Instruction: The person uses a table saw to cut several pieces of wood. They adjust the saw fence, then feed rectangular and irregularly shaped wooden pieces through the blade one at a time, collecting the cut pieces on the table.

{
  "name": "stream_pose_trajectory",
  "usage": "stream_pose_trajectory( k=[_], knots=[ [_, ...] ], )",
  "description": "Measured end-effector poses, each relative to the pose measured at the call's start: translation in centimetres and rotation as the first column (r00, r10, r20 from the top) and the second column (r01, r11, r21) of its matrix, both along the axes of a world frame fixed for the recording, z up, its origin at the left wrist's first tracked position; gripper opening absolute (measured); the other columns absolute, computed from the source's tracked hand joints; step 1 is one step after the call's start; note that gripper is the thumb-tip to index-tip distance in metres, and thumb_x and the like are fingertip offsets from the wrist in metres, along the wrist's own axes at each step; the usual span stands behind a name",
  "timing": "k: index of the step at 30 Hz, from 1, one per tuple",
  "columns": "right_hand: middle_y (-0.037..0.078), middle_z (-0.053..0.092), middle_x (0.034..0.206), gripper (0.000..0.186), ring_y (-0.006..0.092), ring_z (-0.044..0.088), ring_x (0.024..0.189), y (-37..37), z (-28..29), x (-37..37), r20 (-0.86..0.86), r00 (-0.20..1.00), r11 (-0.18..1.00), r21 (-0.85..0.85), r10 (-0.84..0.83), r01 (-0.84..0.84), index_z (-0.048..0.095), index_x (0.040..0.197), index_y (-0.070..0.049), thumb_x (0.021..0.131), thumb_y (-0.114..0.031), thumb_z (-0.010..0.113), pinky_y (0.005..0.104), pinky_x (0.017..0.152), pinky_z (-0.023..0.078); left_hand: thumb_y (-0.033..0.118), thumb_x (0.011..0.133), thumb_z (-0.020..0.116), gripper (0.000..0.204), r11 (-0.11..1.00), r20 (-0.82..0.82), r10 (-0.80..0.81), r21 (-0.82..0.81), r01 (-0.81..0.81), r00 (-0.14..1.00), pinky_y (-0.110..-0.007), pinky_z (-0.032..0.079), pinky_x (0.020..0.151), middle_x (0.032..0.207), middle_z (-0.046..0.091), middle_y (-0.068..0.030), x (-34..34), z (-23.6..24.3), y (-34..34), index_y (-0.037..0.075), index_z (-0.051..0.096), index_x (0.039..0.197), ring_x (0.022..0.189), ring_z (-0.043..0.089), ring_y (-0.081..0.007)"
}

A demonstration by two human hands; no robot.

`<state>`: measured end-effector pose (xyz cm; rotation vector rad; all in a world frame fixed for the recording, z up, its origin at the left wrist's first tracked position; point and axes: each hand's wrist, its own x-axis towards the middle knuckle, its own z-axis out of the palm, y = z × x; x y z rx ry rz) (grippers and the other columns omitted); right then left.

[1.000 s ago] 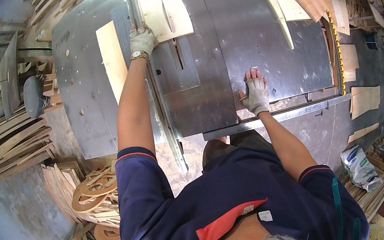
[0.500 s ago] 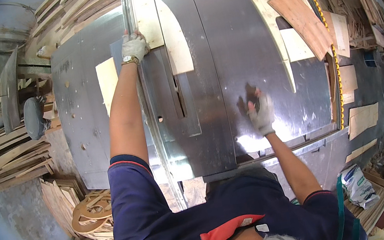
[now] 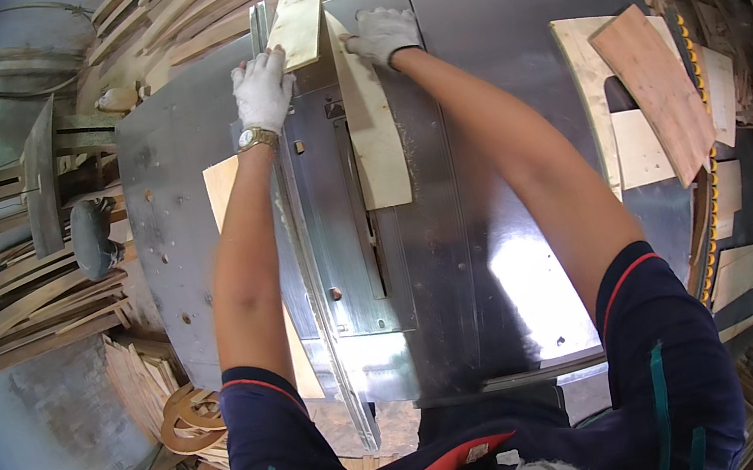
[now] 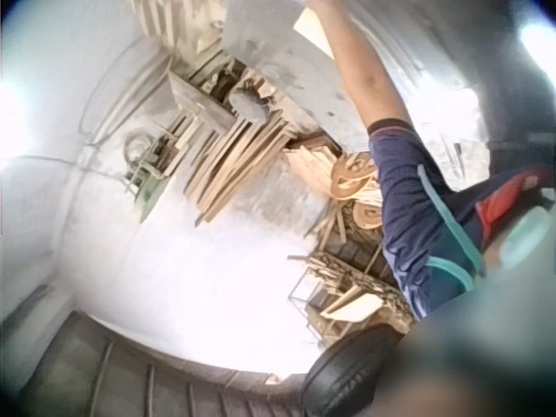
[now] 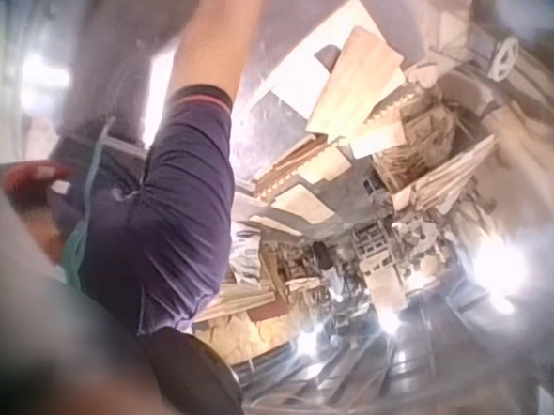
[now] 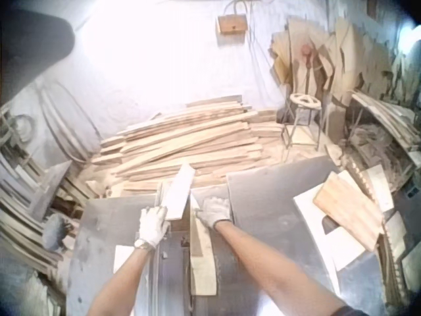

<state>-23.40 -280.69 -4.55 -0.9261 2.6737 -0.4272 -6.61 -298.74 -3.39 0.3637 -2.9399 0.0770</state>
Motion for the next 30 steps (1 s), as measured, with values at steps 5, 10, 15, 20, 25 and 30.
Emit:
stream_pose_trajectory(
  k=[5,10,15,20,25,30],
  knots=[
    [0.018,0.064,0.128,0.07,0.0367,0.059,0.124,-2.4,-1.2,0.7,-0.133,0.984,0.99,0.062,-0.116,0.125,0.057,0.132,-0.009,0.078,-0.051,0.072,0.0512,0.107,0.043,0.021,0.091,0.067,0.042,0.975,-0.114,0.206,0.111,-0.194,0.972,-0.045,0.048,0.1,0.121,0.069,-0.0172,0.1,0.6,0.9,0.01,0.061,0.131,0.113,0.063,-0.0386],
    [0.023,0.067,0.121,0.061,0.0396,0.065,0.113,7.3,-0.5,-2.6,-0.043,0.977,0.978,0.001,-0.21,0.211,0.058,0.132,-0.01,0.082,-0.042,0.07,0.0495,0.096,0.055,0.024,0.103,0.057,0.036,0.615,-0.489,0.638,0.789,-0.011,0.594,-0.034,0.051,0.084,0.104,0.073,-0.017,8.8,1.6,5.2,-0.006,0.064,0.123,0.096,0.064,-0.0185],
    [0.031,0.066,0.111,0.056,0.0459,0.066,0.104,23.8,3.6,1.0,-0.003,0.963,0.948,-0.174,-0.27,0.265,0.057,0.115,0.007,0.088,-0.042,0.068,0.0528,0.089,0.05,0.035,0.102,0.064,0.051,0.09,-0.131,0.986,0.936,0.341,0.1,-0.036,0.058,0.087,0.119,0.062,-0.0153,23.6,3.1,11.1,-0.007,0.051,0.127,0.101,0.065,-0.0243],
    [0.015,0.067,0.102,0.039,0.0226,0.064,0.089,35.5,12.6,11.4,-0.006,0.952,0.789,-0.561,-0.305,0.25,0.057,0.121,0.005,0.092,-0.018,0.069,0.0382,0.08,0.052,0.036,0.103,0.062,0.048,-0.04,0.048,0.999,0.874,0.484,-0.005,-0.035,0.057,0.081,0.116,0.059,-0.0121,36.7,3.7,16.9,-0.004,0.053,0.127,0.092,0.063,-0.0219],
    [0.007,0.063,0.105,0.031,0.0139,0.06,0.09,34.9,20.6,23.2,0.13,0.946,0.585,-0.758,-0.296,0.287,0.057,0.124,0.001,0.095,-0.005,0.063,0.0301,0.074,0.053,0.022,0.104,0.057,0.035,0.072,-0.061,0.996,0.982,-0.175,0.068,-0.03,0.05,0.086,0.117,0.059,-0.0086,44.2,6.0,26.3,-0.005,0.054,0.127,0.097,0.058,-0.0176],
    [0.005,0.06,0.099,0.026,0.0099,0.061,0.082,24.9,23.9,36.6,0.266,0.964,0.409,-0.881,0.005,0.24,0.055,0.119,0.0,0.095,-0.004,0.064,0.0274,0.063,0.056,0.007,0.08,0.072,0.046,0.572,-0.238,0.392,0.82,-0.033,0.889,-0.039,0.054,0.078,0.113,0.069,-0.0117,53.2,11.8,38.5,0.003,0.062,0.125,0.094,0.069,-0.032]
  ],
)
